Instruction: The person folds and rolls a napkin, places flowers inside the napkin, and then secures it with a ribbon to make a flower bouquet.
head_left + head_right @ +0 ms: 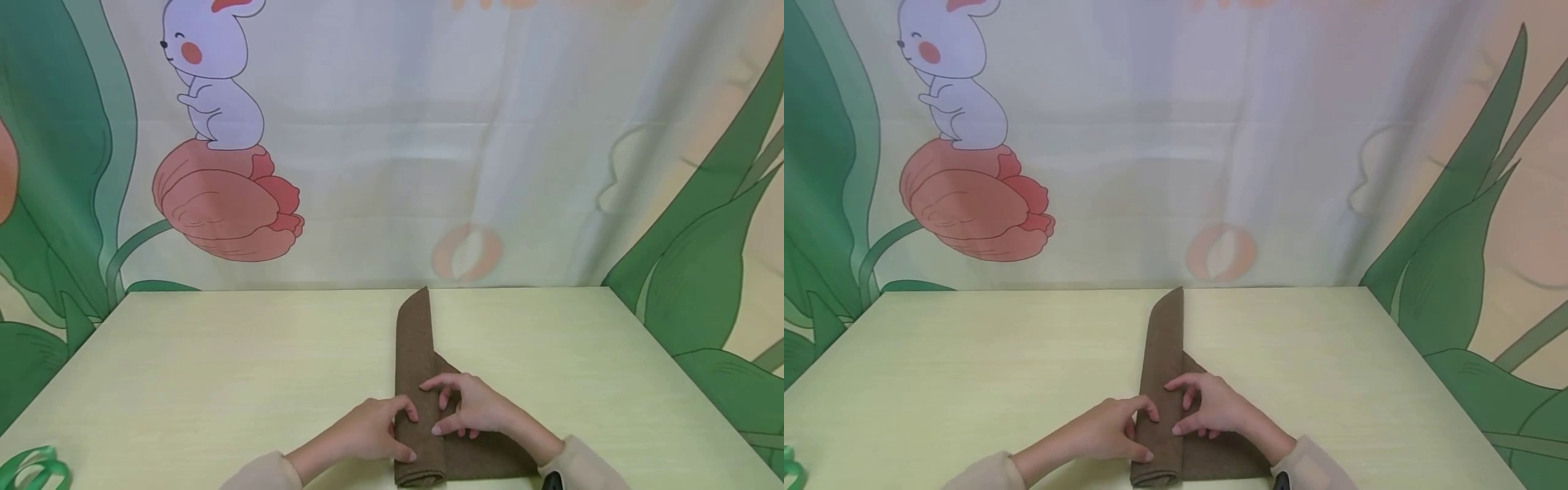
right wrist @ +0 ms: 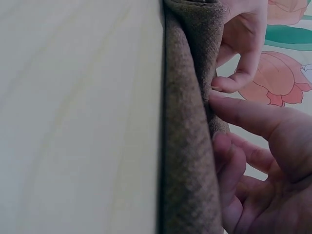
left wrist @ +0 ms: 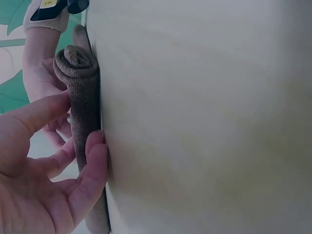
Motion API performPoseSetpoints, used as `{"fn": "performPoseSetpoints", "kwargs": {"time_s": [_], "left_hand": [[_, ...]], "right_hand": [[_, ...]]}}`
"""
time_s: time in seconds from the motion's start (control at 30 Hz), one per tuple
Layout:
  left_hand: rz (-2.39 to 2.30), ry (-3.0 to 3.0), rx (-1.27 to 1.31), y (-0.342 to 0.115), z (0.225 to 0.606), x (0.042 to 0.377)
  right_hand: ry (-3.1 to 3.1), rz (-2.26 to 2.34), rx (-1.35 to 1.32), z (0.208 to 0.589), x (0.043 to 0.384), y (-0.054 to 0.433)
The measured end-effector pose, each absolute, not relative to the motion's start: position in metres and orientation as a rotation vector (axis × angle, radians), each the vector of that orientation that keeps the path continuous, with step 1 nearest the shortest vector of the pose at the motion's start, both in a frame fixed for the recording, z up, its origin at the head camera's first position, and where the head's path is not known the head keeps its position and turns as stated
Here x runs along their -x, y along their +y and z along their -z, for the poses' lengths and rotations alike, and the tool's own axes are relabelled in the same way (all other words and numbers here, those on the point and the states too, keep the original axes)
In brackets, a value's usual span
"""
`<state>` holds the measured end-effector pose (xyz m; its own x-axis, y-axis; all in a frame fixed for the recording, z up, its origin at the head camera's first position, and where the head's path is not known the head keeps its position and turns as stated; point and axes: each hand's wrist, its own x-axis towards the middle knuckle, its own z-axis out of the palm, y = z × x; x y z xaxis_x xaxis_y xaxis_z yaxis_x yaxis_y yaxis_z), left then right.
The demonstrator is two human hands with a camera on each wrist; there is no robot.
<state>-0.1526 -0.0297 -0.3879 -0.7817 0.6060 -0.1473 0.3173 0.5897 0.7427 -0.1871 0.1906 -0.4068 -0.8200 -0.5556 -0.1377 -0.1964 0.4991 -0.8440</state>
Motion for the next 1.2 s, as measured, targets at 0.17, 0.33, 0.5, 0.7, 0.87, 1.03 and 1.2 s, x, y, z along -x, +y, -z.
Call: {"fn": "performPoseSetpoints", "kwargs": {"time_s": [0.17,0.33,0.5,0.7,0.87,1.03,1.2], "left_hand": [[-0.986,2.453,-0.756,-0.027,0.388,0.154],[-0.983,2.461,-0.748,-0.031,0.391,0.156],[-1.002,2.451,-0.749,-0.042,0.391,0.157],[-1.044,2.391,-0.734,-0.058,0.39,0.157],[-1.075,2.336,-0.667,-0.074,0.389,0.155],[-1.079,2.33,-0.649,-0.083,0.387,0.155],[-1.069,2.357,-0.666,-0.084,0.388,0.157]], "right_hand": [[2.36,1.253,0.632,0.408,0.188,0.19],[2.346,1.255,0.631,0.408,0.189,0.184],[2.333,1.252,0.646,0.407,0.191,0.173],[2.328,1.247,0.627,0.408,0.192,0.157],[2.323,1.234,0.625,0.408,0.19,0.142],[2.334,1.216,0.626,0.405,0.193,0.13],[2.33,1.21,0.629,0.405,0.195,0.127]]}}
